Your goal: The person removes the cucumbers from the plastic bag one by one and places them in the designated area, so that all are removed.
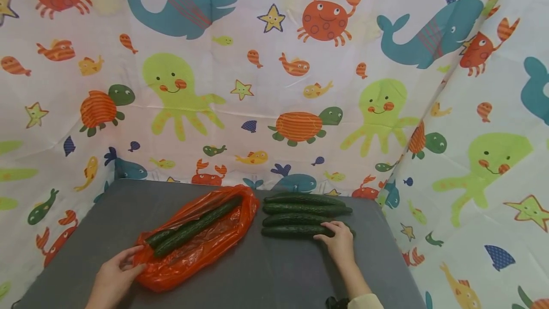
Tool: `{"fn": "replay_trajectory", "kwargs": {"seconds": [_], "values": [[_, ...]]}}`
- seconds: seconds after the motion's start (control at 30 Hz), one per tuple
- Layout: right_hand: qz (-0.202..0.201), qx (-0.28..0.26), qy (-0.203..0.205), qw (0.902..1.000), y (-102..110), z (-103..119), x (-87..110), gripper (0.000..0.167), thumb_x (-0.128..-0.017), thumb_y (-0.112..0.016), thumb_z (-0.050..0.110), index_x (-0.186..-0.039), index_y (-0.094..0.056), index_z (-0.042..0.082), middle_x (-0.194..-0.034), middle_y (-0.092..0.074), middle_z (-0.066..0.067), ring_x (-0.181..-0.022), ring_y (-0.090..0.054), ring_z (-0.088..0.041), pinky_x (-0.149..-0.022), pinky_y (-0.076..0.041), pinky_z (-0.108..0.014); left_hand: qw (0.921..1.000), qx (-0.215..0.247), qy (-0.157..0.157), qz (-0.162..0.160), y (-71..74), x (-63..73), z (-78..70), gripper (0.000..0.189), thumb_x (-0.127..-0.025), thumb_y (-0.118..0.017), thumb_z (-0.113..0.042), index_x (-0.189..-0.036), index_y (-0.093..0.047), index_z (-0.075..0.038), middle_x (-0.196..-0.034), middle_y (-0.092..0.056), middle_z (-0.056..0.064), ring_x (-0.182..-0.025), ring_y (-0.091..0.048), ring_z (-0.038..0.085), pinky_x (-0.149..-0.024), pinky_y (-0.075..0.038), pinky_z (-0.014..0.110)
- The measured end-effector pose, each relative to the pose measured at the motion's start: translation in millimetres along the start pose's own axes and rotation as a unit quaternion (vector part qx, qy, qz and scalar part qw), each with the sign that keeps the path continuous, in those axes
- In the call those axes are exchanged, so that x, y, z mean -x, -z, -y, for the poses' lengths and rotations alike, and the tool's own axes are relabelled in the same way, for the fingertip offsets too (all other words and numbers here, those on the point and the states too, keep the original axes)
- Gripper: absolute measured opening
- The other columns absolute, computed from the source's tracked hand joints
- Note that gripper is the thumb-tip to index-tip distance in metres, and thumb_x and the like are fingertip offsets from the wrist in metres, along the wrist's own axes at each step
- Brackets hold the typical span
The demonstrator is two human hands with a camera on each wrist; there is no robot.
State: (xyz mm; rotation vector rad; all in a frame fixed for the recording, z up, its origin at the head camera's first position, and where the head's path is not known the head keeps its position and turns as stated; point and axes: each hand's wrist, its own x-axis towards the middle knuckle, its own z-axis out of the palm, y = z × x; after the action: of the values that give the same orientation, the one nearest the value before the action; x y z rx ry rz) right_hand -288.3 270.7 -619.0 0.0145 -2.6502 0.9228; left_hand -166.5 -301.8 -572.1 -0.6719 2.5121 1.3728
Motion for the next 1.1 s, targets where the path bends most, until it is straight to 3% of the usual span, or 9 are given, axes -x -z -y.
{"fn": "replay_trajectory", "kwargs": {"seconds": [0.23,0.5,0.77,0.97,1.1], "values": [[0.017,0.020,-0.028,0.9992,-2.7,-1.4,0.0,0.050,-0.074,-0.090,0.031,-0.116,-0.076,0.007,-0.120,-0.069,-0.019,-0.117,-0.060,-0.042,-0.101,-0.043,-0.062,0.9999,0.006,0.008,-0.004,-1.6,0.7,-1.8,0.074,-0.085,-0.080,-0.041,-0.142,-0.054,-0.002,-0.135,-0.052,0.038,-0.106,-0.064,0.043,-0.066,-0.057,0.041],[0.004,0.118,-0.048,0.9919,-0.5,6.3,3.4,0.054,-0.078,-0.086,0.045,-0.120,-0.072,0.014,-0.131,-0.059,-0.016,-0.127,-0.046,-0.041,-0.096,-0.041,-0.065,0.9999,0.015,0.003,-0.004,-4.7,2.7,-5.9,0.074,-0.086,-0.079,-0.042,-0.142,-0.053,-0.002,-0.133,-0.055,0.034,-0.103,-0.065,0.038,-0.066,-0.056,0.038],[0.016,0.095,-0.049,0.9942,-2.1,8.4,4.5,0.063,-0.080,-0.086,0.038,-0.134,-0.065,0.016,-0.133,-0.058,-0.019,-0.128,-0.047,-0.042,-0.096,-0.045,-0.064,1.0000,0.006,0.001,-0.003,-3.8,2.9,-5.5,0.075,-0.085,-0.079,-0.044,-0.142,-0.054,-0.002,-0.135,-0.053,0.037,-0.105,-0.065,0.041,-0.067,-0.057,0.039],[-0.009,0.078,-0.024,0.9966,-2.6,10.4,5.6,0.060,-0.074,-0.091,0.029,-0.128,-0.069,0.015,-0.130,-0.057,-0.018,-0.128,-0.043,-0.041,-0.096,-0.046,-0.061,0.9999,0.010,0.004,-0.007,-4.8,1.4,-4.3,0.073,-0.085,-0.080,-0.041,-0.141,-0.054,-0.002,-0.133,-0.053,0.037,-0.101,-0.066,0.037,-0.065,-0.056,0.038],[-0.018,0.067,-0.025,0.9973,-2.6,12.1,6.9,0.062,-0.072,-0.093,0.029,-0.127,-0.070,0.014,-0.130,-0.057,-0.018,-0.125,-0.044,-0.040,-0.093,-0.048,-0.060,0.9999,0.010,0.008,-0.004,-4.0,0.5,-5.0,0.076,-0.084,-0.080,-0.044,-0.142,-0.054,-0.002,-0.136,-0.052,0.037,-0.106,-0.064,0.043,-0.067,-0.057,0.040]]}}
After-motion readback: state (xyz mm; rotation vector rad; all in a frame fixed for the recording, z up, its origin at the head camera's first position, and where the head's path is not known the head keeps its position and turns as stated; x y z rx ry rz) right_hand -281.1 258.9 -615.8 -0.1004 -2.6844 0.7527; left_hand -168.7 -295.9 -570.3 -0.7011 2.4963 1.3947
